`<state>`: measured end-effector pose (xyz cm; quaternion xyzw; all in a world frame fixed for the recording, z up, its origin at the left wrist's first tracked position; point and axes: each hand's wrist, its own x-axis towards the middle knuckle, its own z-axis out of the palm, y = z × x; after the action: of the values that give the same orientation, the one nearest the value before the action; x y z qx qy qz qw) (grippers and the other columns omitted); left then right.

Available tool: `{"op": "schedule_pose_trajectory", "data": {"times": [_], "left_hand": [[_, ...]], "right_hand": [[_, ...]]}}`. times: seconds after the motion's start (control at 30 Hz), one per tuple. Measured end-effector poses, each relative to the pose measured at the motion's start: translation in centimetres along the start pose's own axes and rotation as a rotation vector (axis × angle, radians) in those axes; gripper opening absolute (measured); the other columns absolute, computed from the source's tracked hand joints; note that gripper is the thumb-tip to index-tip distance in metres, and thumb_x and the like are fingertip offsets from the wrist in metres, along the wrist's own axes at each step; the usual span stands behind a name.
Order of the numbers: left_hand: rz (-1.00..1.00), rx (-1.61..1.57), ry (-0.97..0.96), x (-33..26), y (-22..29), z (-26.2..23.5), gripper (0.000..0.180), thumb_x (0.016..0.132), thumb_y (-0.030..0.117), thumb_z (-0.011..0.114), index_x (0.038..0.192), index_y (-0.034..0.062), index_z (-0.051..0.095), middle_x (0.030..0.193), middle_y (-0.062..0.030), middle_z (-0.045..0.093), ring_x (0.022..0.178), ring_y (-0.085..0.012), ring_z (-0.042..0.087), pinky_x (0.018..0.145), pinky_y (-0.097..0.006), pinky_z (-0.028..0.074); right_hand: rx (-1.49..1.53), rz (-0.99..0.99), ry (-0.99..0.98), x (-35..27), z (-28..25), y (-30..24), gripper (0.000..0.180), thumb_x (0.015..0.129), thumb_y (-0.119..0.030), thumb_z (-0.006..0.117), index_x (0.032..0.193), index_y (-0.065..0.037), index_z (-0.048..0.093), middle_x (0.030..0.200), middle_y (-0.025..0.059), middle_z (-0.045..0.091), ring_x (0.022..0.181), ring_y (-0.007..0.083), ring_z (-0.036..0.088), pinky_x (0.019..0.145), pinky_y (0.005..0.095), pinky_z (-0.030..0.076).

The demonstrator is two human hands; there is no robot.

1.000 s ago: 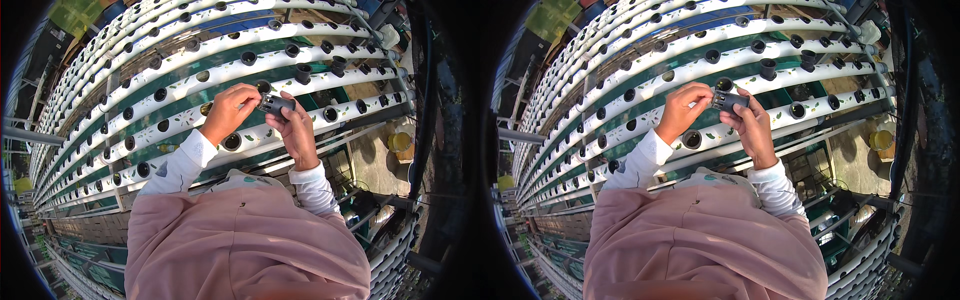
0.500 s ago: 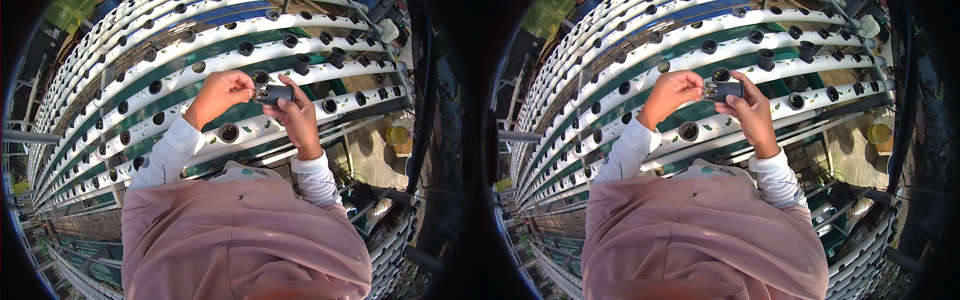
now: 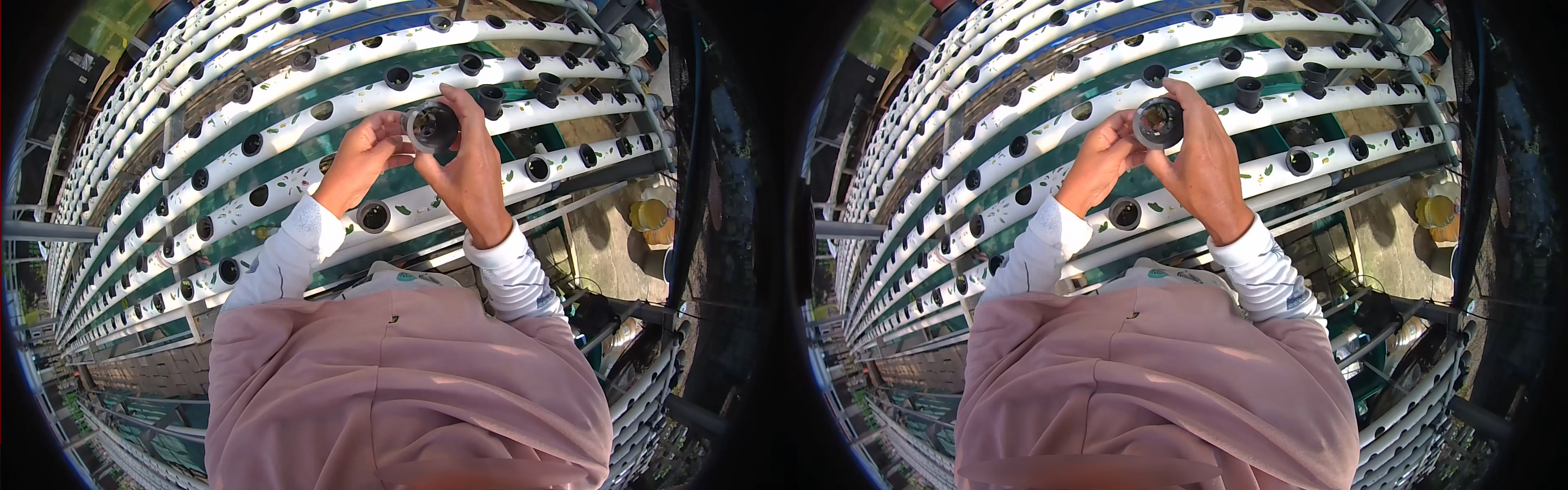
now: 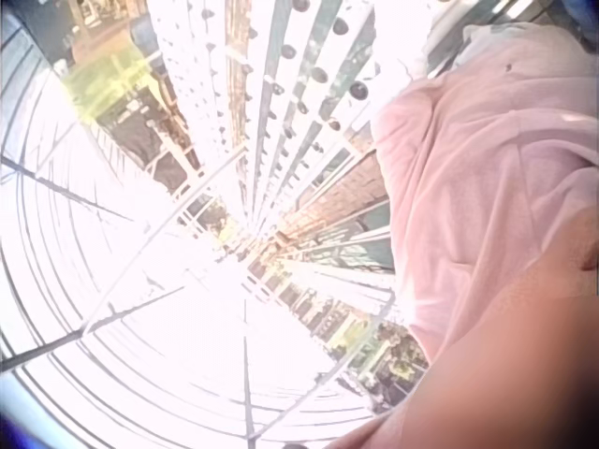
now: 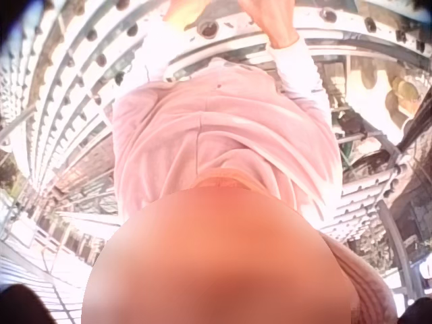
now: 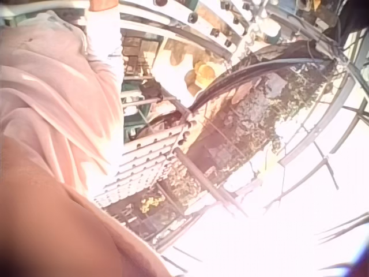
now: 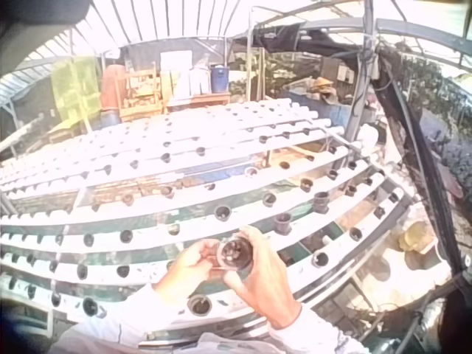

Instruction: Harvesting small plants from hydroponic pipes by removing the net pots and extracting the seedlings.

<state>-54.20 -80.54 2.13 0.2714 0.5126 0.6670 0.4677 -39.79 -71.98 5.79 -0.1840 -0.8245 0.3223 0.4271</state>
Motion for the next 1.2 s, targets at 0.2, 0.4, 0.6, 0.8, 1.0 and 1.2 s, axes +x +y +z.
{"op": "schedule_pose_trajectory", "data": {"times": [0.2,0.4,0.6,0.8,1.0,1.2], "left_hand": [[-0.031,-0.383,0.058,0.7,0.1,0.1,0.026,0.104,0.019,0.048,0.123,0.0020,0.055,0.113,-0.0086,0.064,0.100,-0.0180,0.065,0.085,-0.032,0.056],[-0.052,-0.532,0.031,1.0,-0.1,0.0,0.030,0.105,0.026,0.046,0.121,0.0043,0.058,0.112,-0.0065,0.067,0.100,-0.0166,0.065,0.086,-0.032,0.055],[-0.030,-0.627,0.118,2.0,0.6,-0.4,0.025,0.104,0.027,0.047,0.114,0.0093,0.062,0.110,-0.0044,0.068,0.096,-0.0151,0.065,0.085,-0.032,0.055],[0.044,-0.716,0.025,2.3,0.6,0.1,0.027,0.104,0.025,0.044,0.114,0.0063,0.061,0.107,-0.0064,0.068,0.096,-0.0178,0.065,0.086,-0.034,0.055],[0.092,-0.786,-0.125,2.7,0.3,0.2,0.030,0.106,0.028,0.042,0.115,0.0047,0.059,0.110,-0.0091,0.066,0.098,-0.0204,0.066,0.088,-0.035,0.055],[0.110,-0.798,-0.096,2.3,0.4,0.1,0.029,0.106,0.027,0.042,0.117,0.0050,0.058,0.108,-0.0088,0.067,0.099,-0.0208,0.066,0.088,-0.035,0.055]], "right_hand": [[0.006,-0.139,-0.067,1.0,1.0,-0.1,0.065,0.066,0.004,0.073,0.127,-0.002,0.052,0.111,0.0177,0.062,0.101,0.0357,0.061,0.086,0.0410,0.051],[0.043,-0.121,-0.105,1.8,1.7,0.1,0.060,0.068,0.001,0.072,0.126,-0.004,0.055,0.113,0.0179,0.062,0.103,0.0361,0.061,0.088,0.0408,0.051],[0.054,-0.256,0.023,1.9,1.2,-0.7,0.049,0.074,-0.015,0.079,0.119,-0.006,0.060,0.139,0.0234,0.044,0.116,0.0393,0.054,0.093,0.0462,0.048],[-0.267,-0.506,0.017,3.2,1.3,-0.7,0.035,0.079,-0.032,0.074,0.098,-0.003,0.070,0.141,0.0218,0.046,0.121,0.0417,0.049,0.095,0.0496,0.043],[-0.410,-0.495,0.003,4.3,2.0,-0.6,0.040,0.078,-0.040,0.071,0.087,-0.001,0.073,0.146,0.0189,0.043,0.127,0.0407,0.044,0.096,0.0521,0.041],[-0.432,-0.481,-0.028,4.5,2.5,-0.5,0.044,0.080,-0.044,0.069,0.081,0.000,0.074,0.150,0.0156,0.041,0.131,0.0406,0.042,0.097,0.0585,0.040]]}}
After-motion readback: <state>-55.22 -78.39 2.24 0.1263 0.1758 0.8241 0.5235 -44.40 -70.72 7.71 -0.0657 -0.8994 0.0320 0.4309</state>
